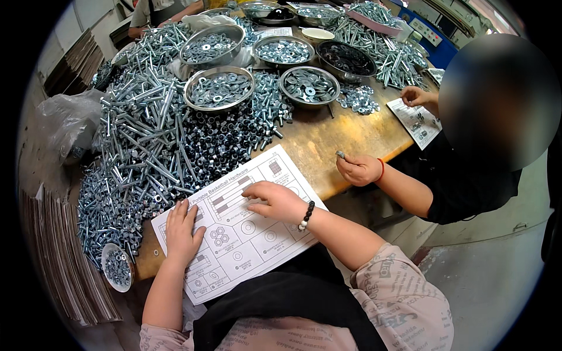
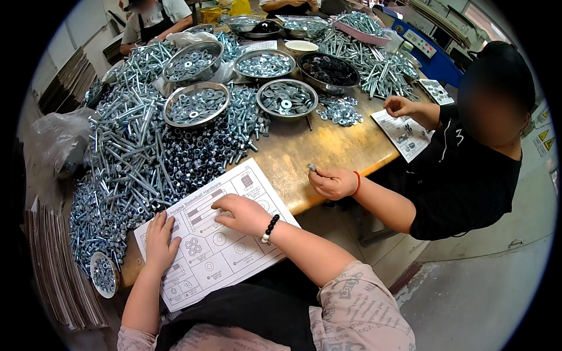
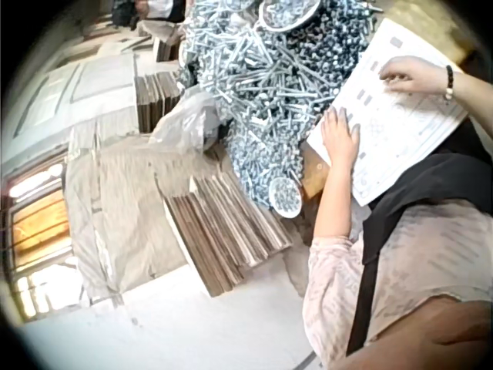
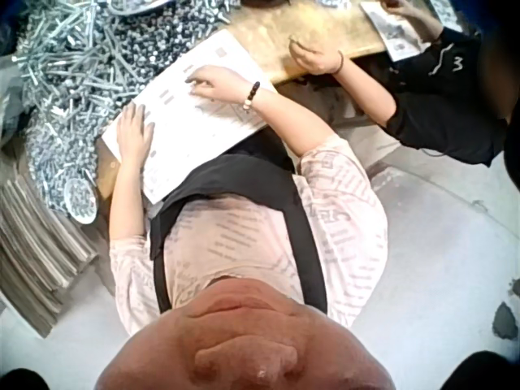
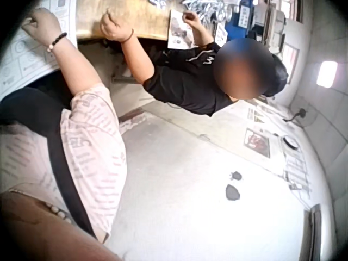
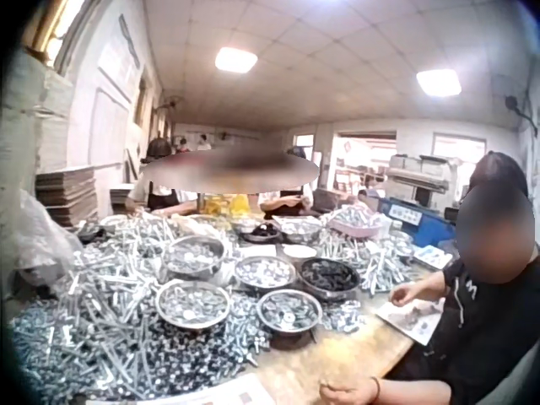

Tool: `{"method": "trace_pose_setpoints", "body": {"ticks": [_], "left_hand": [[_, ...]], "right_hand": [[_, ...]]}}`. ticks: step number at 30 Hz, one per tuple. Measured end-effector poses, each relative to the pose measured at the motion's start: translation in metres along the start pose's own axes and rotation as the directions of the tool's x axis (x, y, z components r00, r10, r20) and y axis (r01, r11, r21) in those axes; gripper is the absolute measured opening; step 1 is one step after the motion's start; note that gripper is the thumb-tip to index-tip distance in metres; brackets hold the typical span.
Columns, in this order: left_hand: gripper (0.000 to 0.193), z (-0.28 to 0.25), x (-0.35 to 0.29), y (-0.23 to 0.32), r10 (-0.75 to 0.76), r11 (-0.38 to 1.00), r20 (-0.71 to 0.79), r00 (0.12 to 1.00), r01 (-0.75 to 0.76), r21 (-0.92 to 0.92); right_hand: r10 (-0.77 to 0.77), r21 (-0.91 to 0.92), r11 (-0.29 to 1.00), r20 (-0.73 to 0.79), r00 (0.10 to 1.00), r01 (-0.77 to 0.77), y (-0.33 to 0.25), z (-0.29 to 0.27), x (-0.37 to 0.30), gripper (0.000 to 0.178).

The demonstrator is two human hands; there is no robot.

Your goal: The person sorts metal fasteners including bolts, nuts, and washers from a large pile on a table. They place selected items onto a printed instruction sheet that shows diagrams of the required components. The person repeatedly picks up fasteners, matches them to the diagram, and arranges them in designated areas on the sheet.

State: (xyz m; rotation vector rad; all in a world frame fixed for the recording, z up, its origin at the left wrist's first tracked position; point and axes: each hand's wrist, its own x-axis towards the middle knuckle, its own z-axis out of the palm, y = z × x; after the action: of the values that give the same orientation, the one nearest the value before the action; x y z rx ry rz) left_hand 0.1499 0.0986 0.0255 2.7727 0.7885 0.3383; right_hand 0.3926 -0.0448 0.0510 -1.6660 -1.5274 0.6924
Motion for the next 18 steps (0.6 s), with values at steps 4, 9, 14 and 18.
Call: {"method": "trace_pose_setpoints", "body": {"ticks": [4, 9, 14, 18], "left_hand": [[0.052, 0.001, 0.000, -0.001, -0.012, 1.000, 0.011, 1.000, 0.012, 0.003], [0.052, 0.003, 0.000, 0.000, -0.017, 1.000, 0.000, 1.000, 0.017, 0.004], [0.052, 0.004, 0.001, -0.001, 0.016, 1.000, -0.017, 1.000, -0.016, 0.024], [0.052, 0.005, 0.000, -0.003, 0.028, 0.999, -0.033, 0.999, -0.027, 0.036]], "right_hand": [[-0.042, -0.078, 0.996, -0.128, 0.991, 0.032, -0.006, -0.016, -0.019, 0.021], [-0.110, -0.233, 0.972, -0.519, 0.848, -0.016, 0.006, -0.049, -0.048, 0.008], [-0.190, -0.467, 0.864, -0.651, 0.735, -0.190, 0.013, -0.081, -0.072, 0.017], [-0.117, -0.531, 0.707, -0.739, 0.663, -0.467, 0.025, -0.095, -0.079, 0.026]]}}
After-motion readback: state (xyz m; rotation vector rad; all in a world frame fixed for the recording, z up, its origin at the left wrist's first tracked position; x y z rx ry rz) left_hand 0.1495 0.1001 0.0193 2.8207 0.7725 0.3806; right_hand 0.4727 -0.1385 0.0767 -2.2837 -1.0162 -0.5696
